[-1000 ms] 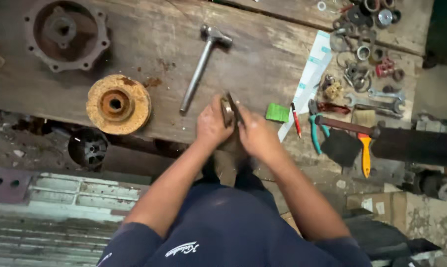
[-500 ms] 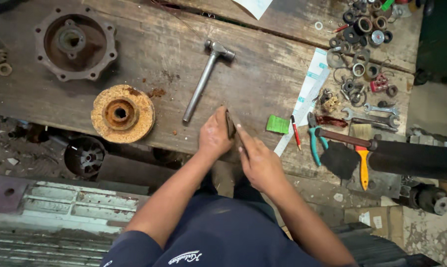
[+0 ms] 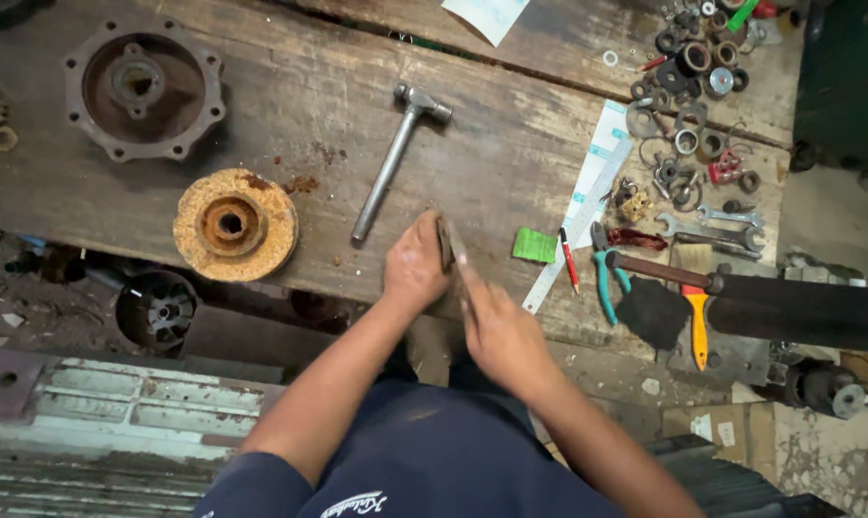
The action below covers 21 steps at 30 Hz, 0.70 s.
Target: The person holds a circular metal component on a workbench and repeatedly files its edge with a hand file, rotating the part to work around it, then sets the file down and touches the part with their fingers.
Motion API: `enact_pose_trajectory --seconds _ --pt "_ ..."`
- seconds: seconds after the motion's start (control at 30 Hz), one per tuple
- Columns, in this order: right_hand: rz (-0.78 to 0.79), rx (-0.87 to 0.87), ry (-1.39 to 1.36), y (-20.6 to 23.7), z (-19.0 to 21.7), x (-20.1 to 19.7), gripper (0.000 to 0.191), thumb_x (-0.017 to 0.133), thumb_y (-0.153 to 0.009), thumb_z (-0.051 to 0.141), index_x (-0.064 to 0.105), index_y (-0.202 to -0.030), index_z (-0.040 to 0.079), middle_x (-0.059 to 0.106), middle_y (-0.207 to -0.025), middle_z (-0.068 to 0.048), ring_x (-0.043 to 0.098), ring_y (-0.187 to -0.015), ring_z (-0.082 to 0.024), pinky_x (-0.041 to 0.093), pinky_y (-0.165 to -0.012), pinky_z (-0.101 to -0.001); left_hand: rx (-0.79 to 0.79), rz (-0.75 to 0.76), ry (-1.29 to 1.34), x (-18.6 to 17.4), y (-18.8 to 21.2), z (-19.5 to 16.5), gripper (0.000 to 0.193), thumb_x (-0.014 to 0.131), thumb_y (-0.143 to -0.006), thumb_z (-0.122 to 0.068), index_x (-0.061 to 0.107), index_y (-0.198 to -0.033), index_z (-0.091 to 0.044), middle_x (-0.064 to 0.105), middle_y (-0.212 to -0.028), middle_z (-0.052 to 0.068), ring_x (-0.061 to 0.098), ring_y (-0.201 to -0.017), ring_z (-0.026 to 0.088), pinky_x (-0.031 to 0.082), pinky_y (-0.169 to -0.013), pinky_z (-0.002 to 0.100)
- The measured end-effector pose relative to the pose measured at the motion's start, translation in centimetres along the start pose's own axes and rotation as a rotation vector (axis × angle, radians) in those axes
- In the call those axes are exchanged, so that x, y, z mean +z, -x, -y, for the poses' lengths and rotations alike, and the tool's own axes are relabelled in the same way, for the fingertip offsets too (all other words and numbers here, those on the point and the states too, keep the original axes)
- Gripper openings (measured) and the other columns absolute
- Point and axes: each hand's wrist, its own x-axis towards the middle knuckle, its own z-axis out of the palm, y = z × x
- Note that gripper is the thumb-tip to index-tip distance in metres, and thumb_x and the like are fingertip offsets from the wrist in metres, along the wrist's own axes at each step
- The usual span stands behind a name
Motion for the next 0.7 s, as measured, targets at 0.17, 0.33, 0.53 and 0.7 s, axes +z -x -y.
enact_pose_trajectory --seconds 0.17,0.33,0.53,0.7 --pt "-0.047 -0.005 0.028 0.1 -0.1 1.5 0.060 0.059 -0.098 0.021 0.040 -0.154 0.013 0.066 -0.104 -0.022 0.066 -0.076 -0.046 0.056 -0.064 -0.0545 -0.033 0.024 0.003 0.2 -0.1 0.3 0.078 0.079 -0.076 -0.028 0.040 -0.138 -0.002 0.066 -0.112 0.024 0.064 -0.106 0.045 0.053 -0.088 0.052" --pt "-0.099 -0.071 0.026 -0.1 0.0 2.5 0.059 0.058 -0.100 0.018 0.041 -0.155 0.010 0.065 -0.102 -0.021 0.066 -0.075 -0.045 0.054 -0.062 -0.0542 -0.085 0.077 -0.076 0.3 0.1 0.8 0.074 0.078 -0.087 -0.029 0.037 -0.143 -0.004 0.067 -0.108 0.025 0.064 -0.102 0.046 0.052 -0.086 0.054" --pt "-0.289 -0.221 0.150 0.2 0.1 2.5 0.066 0.058 -0.092 0.019 0.040 -0.156 0.013 0.060 -0.097 -0.019 0.067 -0.081 -0.045 0.057 -0.070 -0.0528 -0.011 -0.010 0.000 0.2 0.1 1.0 0.073 0.078 -0.075 -0.026 0.042 -0.134 -0.006 0.067 -0.100 0.025 0.065 -0.096 0.046 0.052 -0.081 0.054" --pt "-0.024 0.012 0.021 0.2 -0.1 2.7 0.059 0.062 -0.099 0.019 0.042 -0.155 0.015 0.066 -0.103 -0.019 0.067 -0.080 -0.043 0.056 -0.066 -0.0526 -0.018 -0.037 -0.094 0.3 0.1 1.0 0.063 0.072 -0.096 -0.020 0.038 -0.147 -0.006 0.068 -0.105 0.023 0.066 -0.097 0.045 0.053 -0.084 0.053"
